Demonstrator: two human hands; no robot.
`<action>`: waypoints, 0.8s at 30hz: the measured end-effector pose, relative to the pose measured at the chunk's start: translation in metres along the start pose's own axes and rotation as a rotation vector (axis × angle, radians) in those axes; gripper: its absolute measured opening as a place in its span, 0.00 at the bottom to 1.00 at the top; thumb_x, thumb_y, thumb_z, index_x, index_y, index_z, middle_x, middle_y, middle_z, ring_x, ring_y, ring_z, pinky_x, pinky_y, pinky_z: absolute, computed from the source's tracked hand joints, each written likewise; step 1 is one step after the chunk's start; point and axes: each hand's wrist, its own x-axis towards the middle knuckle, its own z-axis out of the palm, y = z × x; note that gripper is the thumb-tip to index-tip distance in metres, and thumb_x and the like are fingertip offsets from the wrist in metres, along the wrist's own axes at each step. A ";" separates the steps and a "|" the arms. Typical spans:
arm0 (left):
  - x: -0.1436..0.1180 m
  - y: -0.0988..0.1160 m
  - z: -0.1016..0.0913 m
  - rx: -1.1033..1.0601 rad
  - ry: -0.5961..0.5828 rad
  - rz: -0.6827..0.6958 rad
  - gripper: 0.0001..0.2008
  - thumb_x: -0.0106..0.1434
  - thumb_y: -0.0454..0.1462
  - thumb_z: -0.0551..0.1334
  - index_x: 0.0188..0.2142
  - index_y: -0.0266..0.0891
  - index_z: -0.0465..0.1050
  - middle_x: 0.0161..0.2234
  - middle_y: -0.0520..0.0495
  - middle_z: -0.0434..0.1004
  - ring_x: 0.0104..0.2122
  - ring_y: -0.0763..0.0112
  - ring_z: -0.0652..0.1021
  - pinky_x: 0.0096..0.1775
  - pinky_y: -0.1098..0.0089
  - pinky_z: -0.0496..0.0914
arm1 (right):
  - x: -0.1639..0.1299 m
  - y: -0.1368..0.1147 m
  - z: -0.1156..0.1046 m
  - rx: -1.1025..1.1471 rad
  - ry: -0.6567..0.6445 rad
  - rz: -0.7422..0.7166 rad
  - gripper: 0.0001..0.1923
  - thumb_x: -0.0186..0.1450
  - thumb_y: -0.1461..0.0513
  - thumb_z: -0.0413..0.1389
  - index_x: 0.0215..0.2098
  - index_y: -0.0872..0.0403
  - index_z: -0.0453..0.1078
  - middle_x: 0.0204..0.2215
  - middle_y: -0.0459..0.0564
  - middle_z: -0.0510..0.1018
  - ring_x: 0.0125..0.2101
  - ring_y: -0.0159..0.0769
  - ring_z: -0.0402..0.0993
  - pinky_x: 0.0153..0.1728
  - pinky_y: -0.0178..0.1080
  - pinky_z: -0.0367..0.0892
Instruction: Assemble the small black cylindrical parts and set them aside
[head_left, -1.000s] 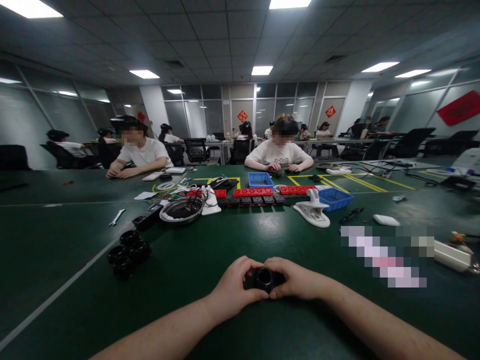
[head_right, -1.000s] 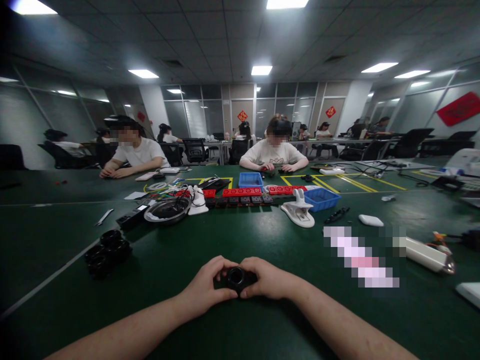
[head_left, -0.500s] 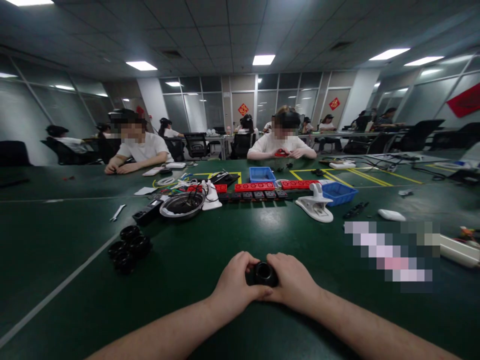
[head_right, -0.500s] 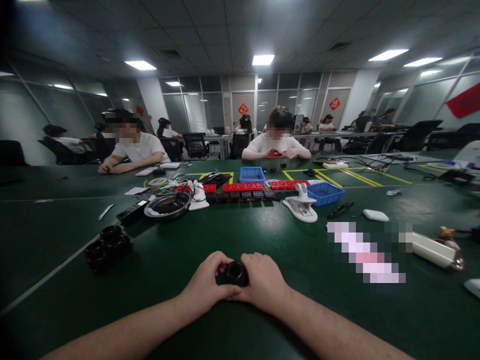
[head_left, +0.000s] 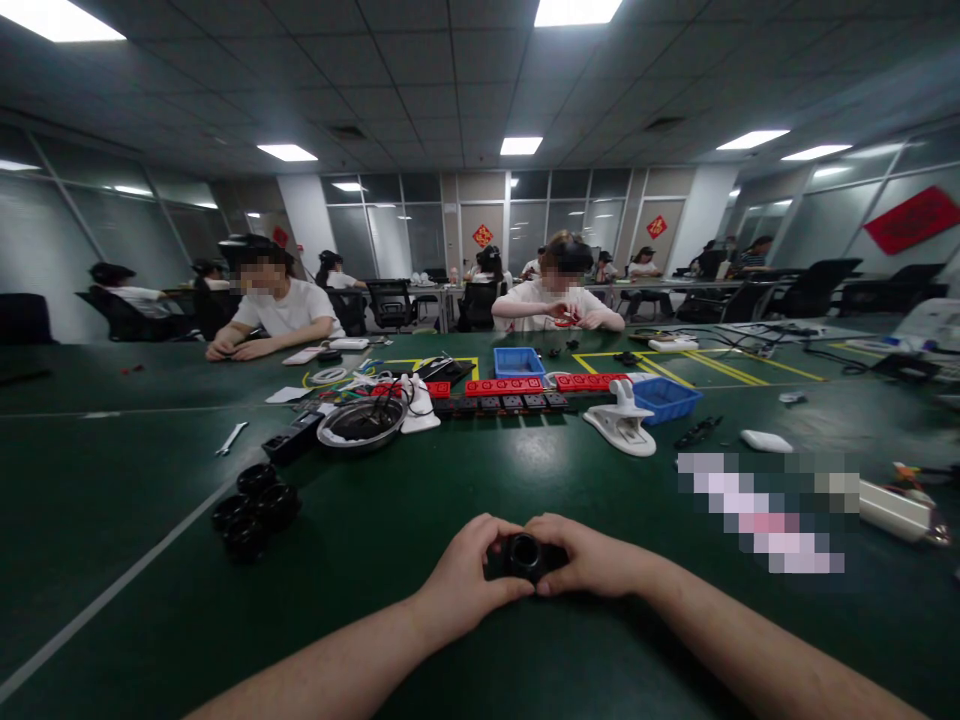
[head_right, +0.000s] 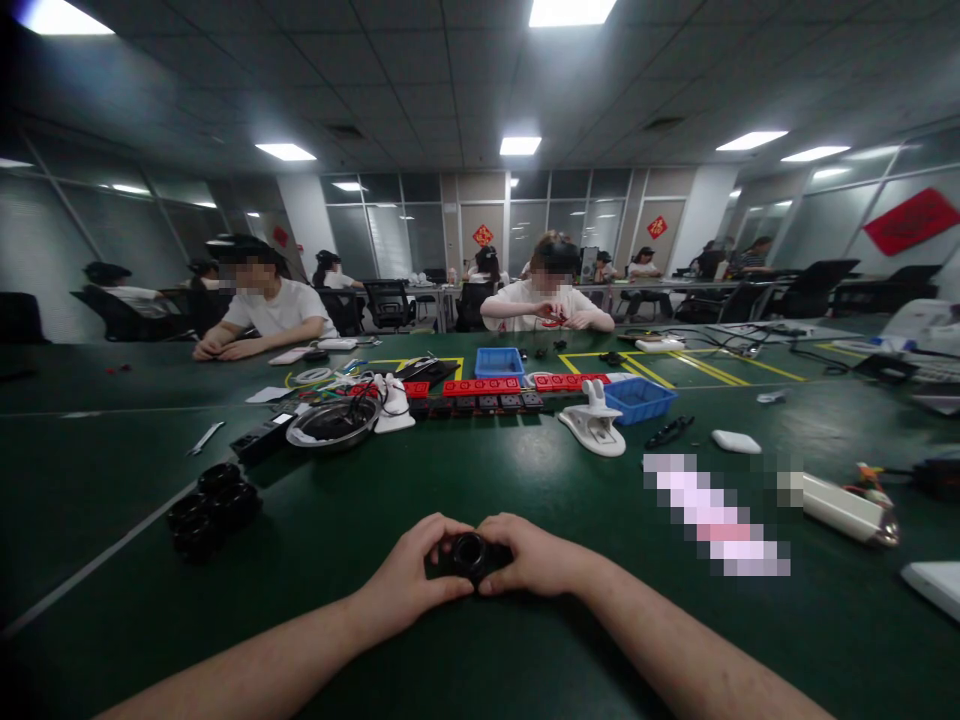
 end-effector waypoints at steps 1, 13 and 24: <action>0.000 0.000 0.000 0.000 -0.001 -0.002 0.18 0.46 0.38 0.64 0.39 0.41 0.66 0.34 0.51 0.64 0.33 0.70 0.66 0.31 0.73 0.61 | 0.000 0.000 0.000 0.002 0.002 0.000 0.14 0.51 0.60 0.58 0.36 0.56 0.66 0.35 0.46 0.67 0.37 0.34 0.62 0.39 0.35 0.57; 0.000 -0.001 0.002 -0.011 0.031 -0.027 0.18 0.44 0.39 0.65 0.36 0.40 0.67 0.32 0.52 0.64 0.31 0.71 0.66 0.30 0.73 0.60 | 0.003 0.002 0.009 -0.066 0.062 0.107 0.17 0.47 0.58 0.61 0.33 0.57 0.66 0.30 0.46 0.67 0.31 0.34 0.62 0.30 0.33 0.57; -0.003 0.000 0.008 0.060 0.153 -0.122 0.17 0.42 0.37 0.66 0.33 0.39 0.65 0.30 0.53 0.63 0.30 0.70 0.65 0.31 0.72 0.59 | 0.008 -0.012 0.037 -0.430 0.327 0.343 0.20 0.46 0.49 0.56 0.27 0.55 0.61 0.26 0.48 0.67 0.27 0.36 0.62 0.26 0.35 0.54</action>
